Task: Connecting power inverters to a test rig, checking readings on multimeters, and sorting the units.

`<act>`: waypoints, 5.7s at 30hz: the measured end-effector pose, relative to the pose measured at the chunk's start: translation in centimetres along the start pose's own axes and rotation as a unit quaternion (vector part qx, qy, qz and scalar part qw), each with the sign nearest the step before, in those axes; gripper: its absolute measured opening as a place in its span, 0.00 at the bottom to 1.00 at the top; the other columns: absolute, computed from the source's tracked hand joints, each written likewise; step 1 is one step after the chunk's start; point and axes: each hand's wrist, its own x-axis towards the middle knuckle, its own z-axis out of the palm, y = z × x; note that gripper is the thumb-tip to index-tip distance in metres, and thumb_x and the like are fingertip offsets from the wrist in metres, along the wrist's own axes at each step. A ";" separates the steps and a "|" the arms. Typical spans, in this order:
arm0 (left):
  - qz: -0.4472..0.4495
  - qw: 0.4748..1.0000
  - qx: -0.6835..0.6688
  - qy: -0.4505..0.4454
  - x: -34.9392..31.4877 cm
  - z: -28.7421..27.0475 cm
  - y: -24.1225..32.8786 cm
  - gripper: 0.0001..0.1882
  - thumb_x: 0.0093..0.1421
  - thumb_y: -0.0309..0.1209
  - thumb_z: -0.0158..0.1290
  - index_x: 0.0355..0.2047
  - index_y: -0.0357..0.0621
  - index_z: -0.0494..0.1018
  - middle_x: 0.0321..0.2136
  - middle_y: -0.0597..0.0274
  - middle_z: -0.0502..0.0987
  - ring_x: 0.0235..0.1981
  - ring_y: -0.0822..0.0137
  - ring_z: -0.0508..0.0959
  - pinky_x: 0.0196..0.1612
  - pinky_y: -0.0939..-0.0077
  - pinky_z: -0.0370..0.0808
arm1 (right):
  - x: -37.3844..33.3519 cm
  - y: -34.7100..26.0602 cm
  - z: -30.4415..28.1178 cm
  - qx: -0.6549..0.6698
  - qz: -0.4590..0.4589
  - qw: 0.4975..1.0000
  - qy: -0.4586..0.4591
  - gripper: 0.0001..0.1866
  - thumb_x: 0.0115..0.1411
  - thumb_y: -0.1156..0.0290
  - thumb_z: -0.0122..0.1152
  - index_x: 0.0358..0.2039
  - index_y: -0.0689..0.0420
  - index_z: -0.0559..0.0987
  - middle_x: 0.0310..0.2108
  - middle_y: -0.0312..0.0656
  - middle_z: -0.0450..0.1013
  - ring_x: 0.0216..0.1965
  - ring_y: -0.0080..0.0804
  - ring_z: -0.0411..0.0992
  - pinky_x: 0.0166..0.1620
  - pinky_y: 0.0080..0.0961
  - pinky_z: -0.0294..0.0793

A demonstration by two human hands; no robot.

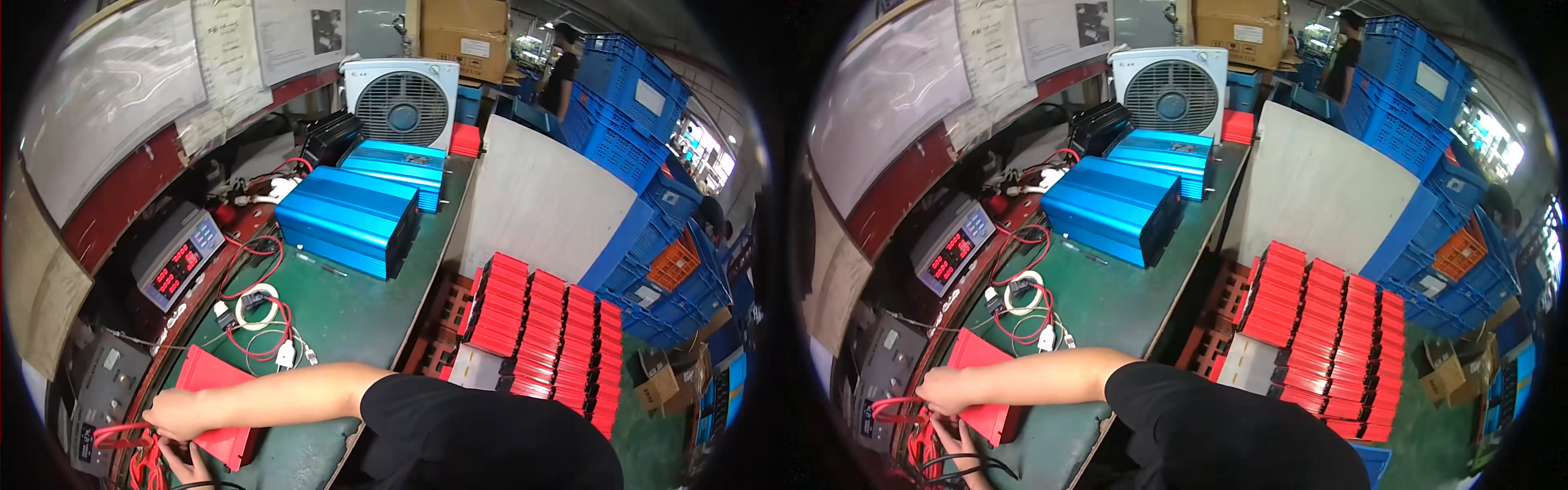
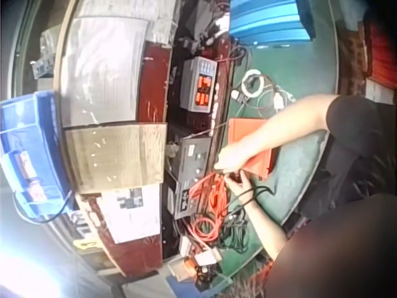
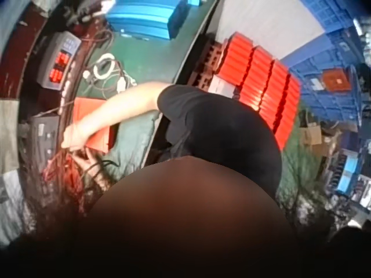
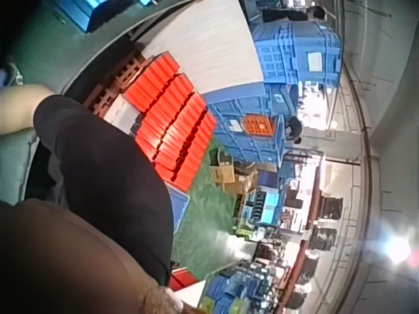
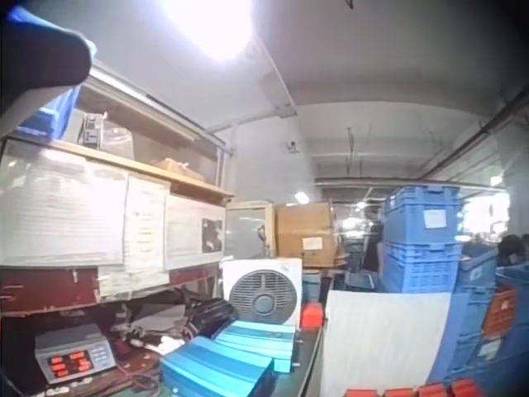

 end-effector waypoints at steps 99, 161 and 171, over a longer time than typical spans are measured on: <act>-0.077 0.994 -0.005 0.071 0.7 -0.7 9.5 0.21 0.72 0.40 0.42 0.26 0.38 0.70 0.20 0.61 0.72 0.23 0.70 0.71 0.31 0.72 0.70 | -5.1 -1.2 -2.8 0.091 -0.082 0.992 0.008 0.11 0.59 0.68 0.63 0.40 0.60 0.77 0.29 0.47 0.76 0.30 0.42 0.78 0.34 0.35 0.76; 0.017 0.977 0.070 -0.199 -0.5 -0.5 12.7 0.10 0.64 0.30 0.54 0.44 0.39 0.74 0.37 0.58 0.74 0.34 0.65 0.76 0.39 0.72 0.74 | -5.5 -1.4 -2.5 -0.012 -0.098 0.993 -0.071 0.12 0.62 0.63 0.54 0.36 0.60 0.70 0.29 0.50 0.74 0.32 0.54 0.75 0.33 0.49 0.72; -0.038 0.983 0.053 -0.171 -0.5 -0.4 14.3 0.10 0.61 0.30 0.57 0.41 0.39 0.75 0.31 0.56 0.71 0.30 0.63 0.76 0.37 0.72 0.74 | -5.6 -1.4 -2.5 -0.020 -0.090 0.993 -0.076 0.12 0.62 0.64 0.54 0.36 0.60 0.71 0.29 0.50 0.74 0.32 0.54 0.75 0.33 0.48 0.73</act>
